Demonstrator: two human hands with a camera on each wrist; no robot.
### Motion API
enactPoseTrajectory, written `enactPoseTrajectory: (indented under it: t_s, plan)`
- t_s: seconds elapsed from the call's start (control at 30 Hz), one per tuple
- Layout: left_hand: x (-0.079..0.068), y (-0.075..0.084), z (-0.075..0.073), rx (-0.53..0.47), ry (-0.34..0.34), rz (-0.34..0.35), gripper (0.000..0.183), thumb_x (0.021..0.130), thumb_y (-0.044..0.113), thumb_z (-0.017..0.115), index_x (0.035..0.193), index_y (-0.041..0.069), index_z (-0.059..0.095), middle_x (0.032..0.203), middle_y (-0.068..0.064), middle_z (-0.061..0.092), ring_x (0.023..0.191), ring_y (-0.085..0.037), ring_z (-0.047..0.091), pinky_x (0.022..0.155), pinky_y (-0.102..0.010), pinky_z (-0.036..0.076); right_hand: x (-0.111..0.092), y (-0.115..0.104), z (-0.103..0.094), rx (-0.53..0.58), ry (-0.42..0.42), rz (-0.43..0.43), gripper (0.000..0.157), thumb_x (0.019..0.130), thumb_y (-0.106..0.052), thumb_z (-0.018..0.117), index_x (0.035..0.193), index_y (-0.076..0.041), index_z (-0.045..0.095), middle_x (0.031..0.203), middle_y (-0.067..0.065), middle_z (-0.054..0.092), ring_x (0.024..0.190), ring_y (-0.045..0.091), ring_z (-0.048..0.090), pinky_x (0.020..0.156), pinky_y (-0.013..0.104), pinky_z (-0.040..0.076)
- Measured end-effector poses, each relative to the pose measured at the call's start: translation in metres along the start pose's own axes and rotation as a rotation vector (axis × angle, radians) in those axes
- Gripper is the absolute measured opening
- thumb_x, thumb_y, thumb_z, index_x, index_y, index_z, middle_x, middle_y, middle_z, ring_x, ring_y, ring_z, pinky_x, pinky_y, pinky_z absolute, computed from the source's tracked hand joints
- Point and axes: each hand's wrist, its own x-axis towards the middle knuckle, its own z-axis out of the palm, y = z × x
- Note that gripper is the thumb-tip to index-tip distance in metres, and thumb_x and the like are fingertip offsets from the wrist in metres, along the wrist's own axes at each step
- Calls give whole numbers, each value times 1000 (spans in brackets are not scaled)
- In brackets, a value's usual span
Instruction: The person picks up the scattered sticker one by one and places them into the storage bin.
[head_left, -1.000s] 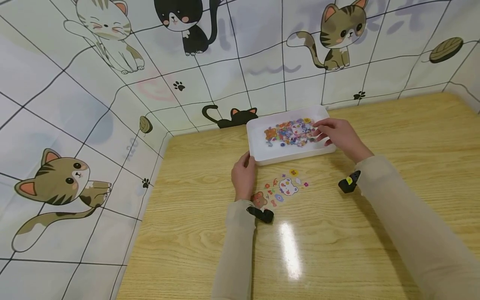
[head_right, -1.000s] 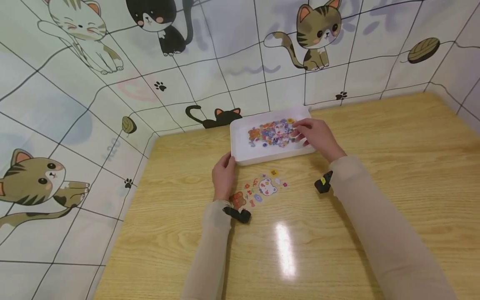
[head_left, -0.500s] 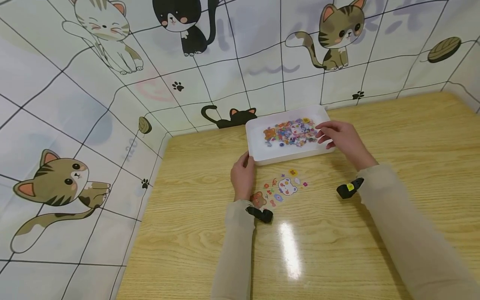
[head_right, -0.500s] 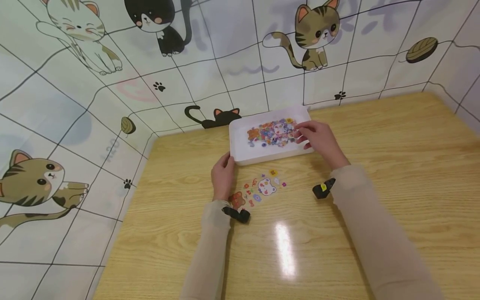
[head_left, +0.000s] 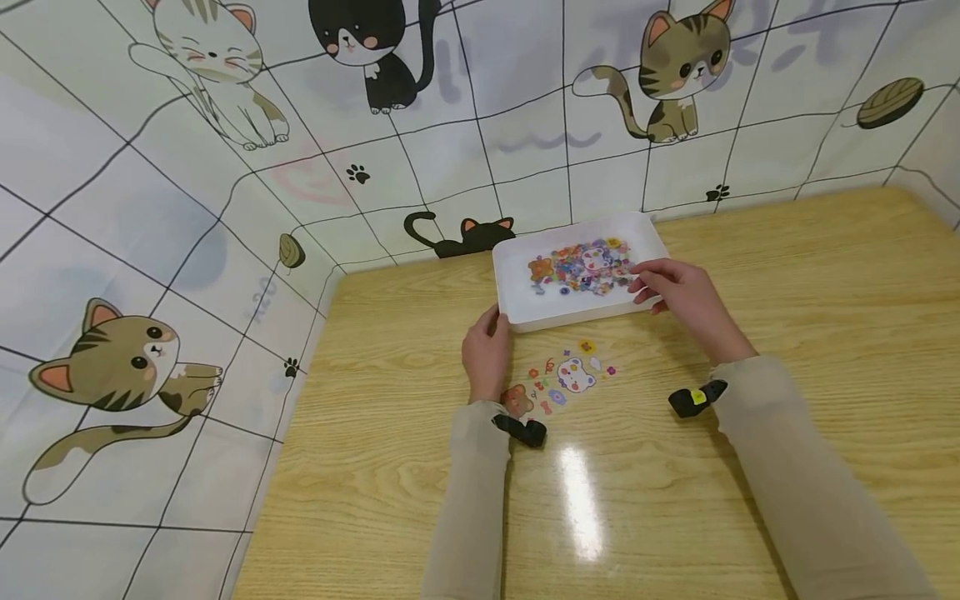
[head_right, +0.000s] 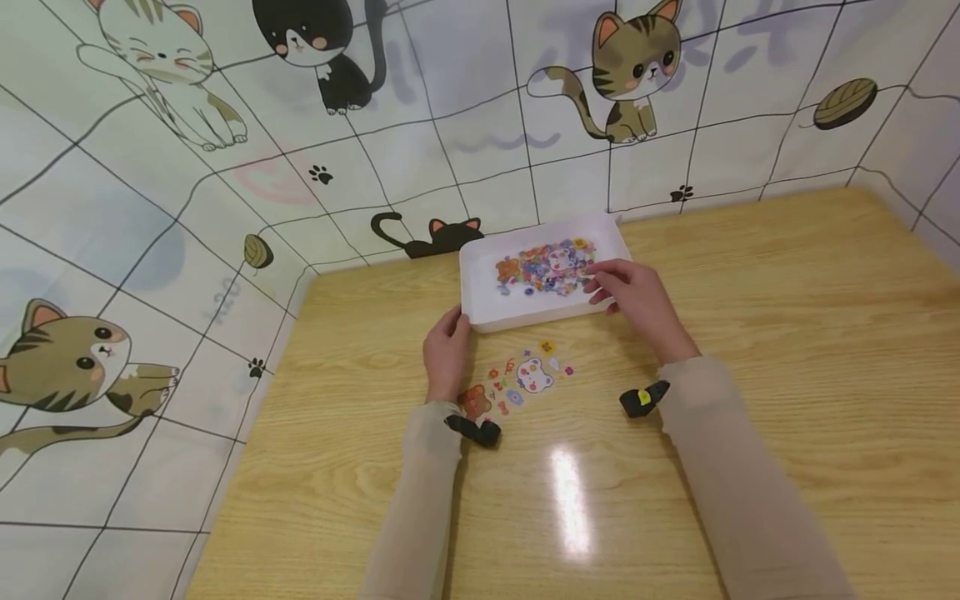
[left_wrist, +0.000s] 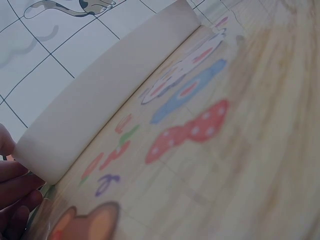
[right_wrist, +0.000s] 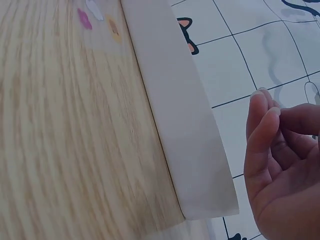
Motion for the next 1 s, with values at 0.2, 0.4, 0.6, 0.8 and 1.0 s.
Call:
enactPoseTrajectory:
  t_s: [0.2, 0.4, 0.6, 0.8, 1.0]
  plan:
    - [0, 0, 0, 16, 7, 5, 33, 88, 40, 48, 116, 29, 61, 109, 14, 61, 101, -5, 53, 85, -31, 41, 15, 37, -4, 76, -8, -27, 44, 88, -42, 49, 120, -12, 55, 104, 9, 60, 87, 20, 58, 61, 28, 47]
    - [-1, 2, 0, 14, -2, -6, 34, 88, 39, 48, 117, 27, 61, 110, 13, 60, 103, -7, 53, 86, -32, 40, 1, 19, 1, 67, -2, -6, 45, 89, -40, 48, 119, -8, 54, 101, 10, 60, 86, 22, 58, 62, 31, 47]
    - [-1, 3, 1, 8, -7, -17, 33, 88, 39, 48, 117, 28, 60, 111, 12, 60, 104, -8, 52, 88, -34, 39, -16, -8, 8, 7, -10, -22, 44, 90, -39, 46, 117, -5, 53, 99, 11, 60, 88, 28, 56, 65, 32, 47]
    - [-1, 2, -1, -5, -13, -18, 33, 89, 39, 48, 118, 28, 60, 112, 13, 59, 105, -8, 52, 88, -33, 39, -15, -8, 13, -33, -16, 10, 40, 92, -37, 45, 116, -6, 53, 98, 10, 60, 88, 30, 56, 65, 34, 48]
    - [-3, 3, -3, -18, -23, -12, 35, 89, 38, 48, 119, 26, 59, 113, 12, 59, 106, -9, 51, 89, -32, 38, -15, -8, 17, -77, -75, 7, 43, 92, -38, 43, 118, -5, 51, 101, 13, 59, 89, 29, 56, 67, 39, 47]
